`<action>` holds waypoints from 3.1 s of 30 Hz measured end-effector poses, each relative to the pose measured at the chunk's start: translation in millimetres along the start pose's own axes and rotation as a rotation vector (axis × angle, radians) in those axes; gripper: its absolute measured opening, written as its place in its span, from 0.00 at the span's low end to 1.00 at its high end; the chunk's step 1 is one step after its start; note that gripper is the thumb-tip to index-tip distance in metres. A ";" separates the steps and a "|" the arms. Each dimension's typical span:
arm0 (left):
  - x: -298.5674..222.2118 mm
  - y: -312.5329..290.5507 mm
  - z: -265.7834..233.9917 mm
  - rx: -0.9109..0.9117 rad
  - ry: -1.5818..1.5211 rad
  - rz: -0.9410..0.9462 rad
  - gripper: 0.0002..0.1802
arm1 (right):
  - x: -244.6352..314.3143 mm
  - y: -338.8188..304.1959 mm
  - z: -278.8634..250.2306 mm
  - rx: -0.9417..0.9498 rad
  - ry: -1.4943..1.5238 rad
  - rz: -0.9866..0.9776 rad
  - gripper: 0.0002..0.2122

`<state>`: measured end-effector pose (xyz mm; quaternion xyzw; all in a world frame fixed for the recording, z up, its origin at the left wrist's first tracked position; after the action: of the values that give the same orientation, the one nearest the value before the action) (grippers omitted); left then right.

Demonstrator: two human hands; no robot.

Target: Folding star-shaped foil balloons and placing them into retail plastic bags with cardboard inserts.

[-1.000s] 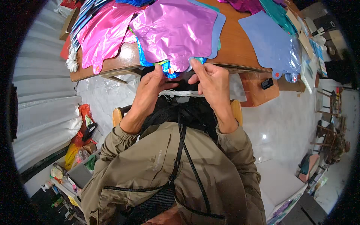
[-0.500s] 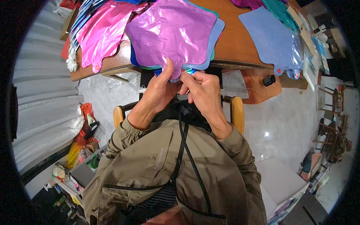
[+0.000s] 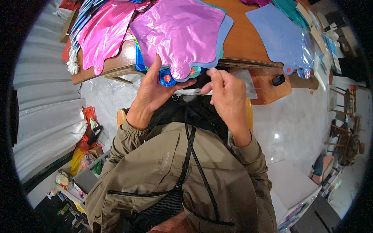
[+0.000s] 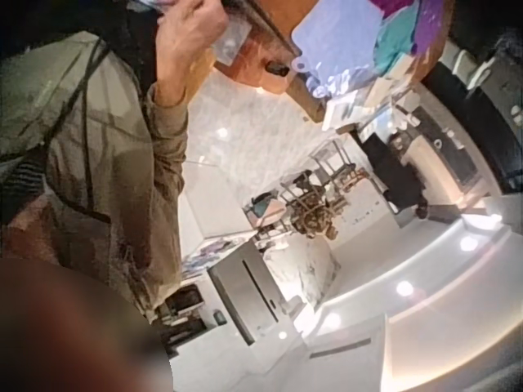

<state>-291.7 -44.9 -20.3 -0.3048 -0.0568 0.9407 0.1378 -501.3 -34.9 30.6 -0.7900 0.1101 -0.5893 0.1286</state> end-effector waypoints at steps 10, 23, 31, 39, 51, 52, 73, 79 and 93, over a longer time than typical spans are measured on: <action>20.0 13.6 -12.3 0.075 -0.038 -0.047 0.28 | -3.2 5.3 25.8 0.097 0.019 0.000 0.15; 20.4 13.3 17.0 -0.031 0.033 -0.154 0.25 | -20.6 6.7 -4.5 0.155 0.130 0.087 0.15; 26.2 20.9 -0.5 0.120 0.001 -0.227 0.26 | -24.0 13.4 -20.1 0.006 0.200 0.034 0.15; 25.6 21.8 4.2 0.188 -0.152 -0.271 0.21 | -30.7 32.6 -18.1 0.054 0.232 -0.027 0.13; 31.3 17.7 17.3 0.042 -0.253 -0.238 0.16 | -24.3 9.9 -6.0 -0.354 0.007 -0.350 0.11; 30.8 16.3 19.7 0.050 -0.244 -0.215 0.16 | -23.2 4.4 -2.1 -0.310 0.000 -0.325 0.11; 39.7 17.9 3.8 0.090 -0.260 -0.219 0.16 | -22.8 0.6 31.7 -0.003 0.069 -0.079 0.08; 45.7 16.5 -2.8 0.058 -0.184 -0.171 0.13 | 13.9 -4.3 1.2 0.091 -0.135 0.045 0.09; 52.2 -26.7 4.4 0.193 -0.183 -0.294 0.10 | 87.5 143.2 -25.2 -0.242 -0.515 -0.514 0.18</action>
<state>-328.7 -4.1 -40.8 -0.1917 -0.0224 0.9352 0.2968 -504.1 -200.2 68.8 -0.9235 -0.0586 -0.3671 -0.0942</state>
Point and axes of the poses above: each hand's wrist, its own y-axis towards the middle knuckle, its own z-axis out of the palm, x = y × z, the point moved 2 cm from there along y, towards the middle knuckle, and after that the axes turned 6 degrees about z, right-handed, at the moved point
